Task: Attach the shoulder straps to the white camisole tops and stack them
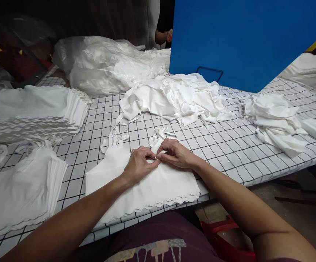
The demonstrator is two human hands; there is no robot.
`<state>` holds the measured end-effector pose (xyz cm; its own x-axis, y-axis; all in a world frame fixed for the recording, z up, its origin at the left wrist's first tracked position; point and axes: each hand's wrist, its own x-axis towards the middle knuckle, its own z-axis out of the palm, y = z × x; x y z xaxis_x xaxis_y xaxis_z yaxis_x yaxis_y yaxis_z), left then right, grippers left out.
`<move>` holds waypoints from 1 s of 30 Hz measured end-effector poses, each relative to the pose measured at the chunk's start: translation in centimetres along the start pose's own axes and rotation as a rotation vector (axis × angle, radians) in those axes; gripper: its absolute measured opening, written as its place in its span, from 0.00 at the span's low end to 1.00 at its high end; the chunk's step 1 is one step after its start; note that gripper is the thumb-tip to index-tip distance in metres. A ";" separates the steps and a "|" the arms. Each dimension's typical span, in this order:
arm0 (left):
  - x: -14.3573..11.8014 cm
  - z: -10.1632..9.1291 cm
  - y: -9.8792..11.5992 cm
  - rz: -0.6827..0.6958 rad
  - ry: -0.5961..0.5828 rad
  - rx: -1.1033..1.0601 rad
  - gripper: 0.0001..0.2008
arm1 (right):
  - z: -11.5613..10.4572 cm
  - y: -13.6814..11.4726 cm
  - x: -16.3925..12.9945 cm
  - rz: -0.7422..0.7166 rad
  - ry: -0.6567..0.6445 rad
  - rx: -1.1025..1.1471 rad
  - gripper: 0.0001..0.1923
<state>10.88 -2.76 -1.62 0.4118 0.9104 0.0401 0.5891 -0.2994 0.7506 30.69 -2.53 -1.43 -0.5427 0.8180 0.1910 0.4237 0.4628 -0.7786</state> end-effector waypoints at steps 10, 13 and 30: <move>0.0 -0.2 0.3 -0.006 -0.011 0.016 0.07 | 0.2 -0.1 0.0 0.006 0.027 -0.006 0.12; 0.0 -0.2 0.3 -0.011 -0.013 0.017 0.07 | 0.2 -0.1 0.0 -0.001 0.026 -0.018 0.11; 0.0 0.0 0.0 -0.007 -0.007 -0.013 0.04 | -0.8 -0.8 -0.3 -0.060 -0.034 -0.152 0.08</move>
<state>10.86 -2.77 -1.57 0.4129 0.9103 0.0303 0.5826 -0.2896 0.7594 31.08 -2.90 -0.35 -0.5937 0.7763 0.2118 0.4928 0.5589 -0.6669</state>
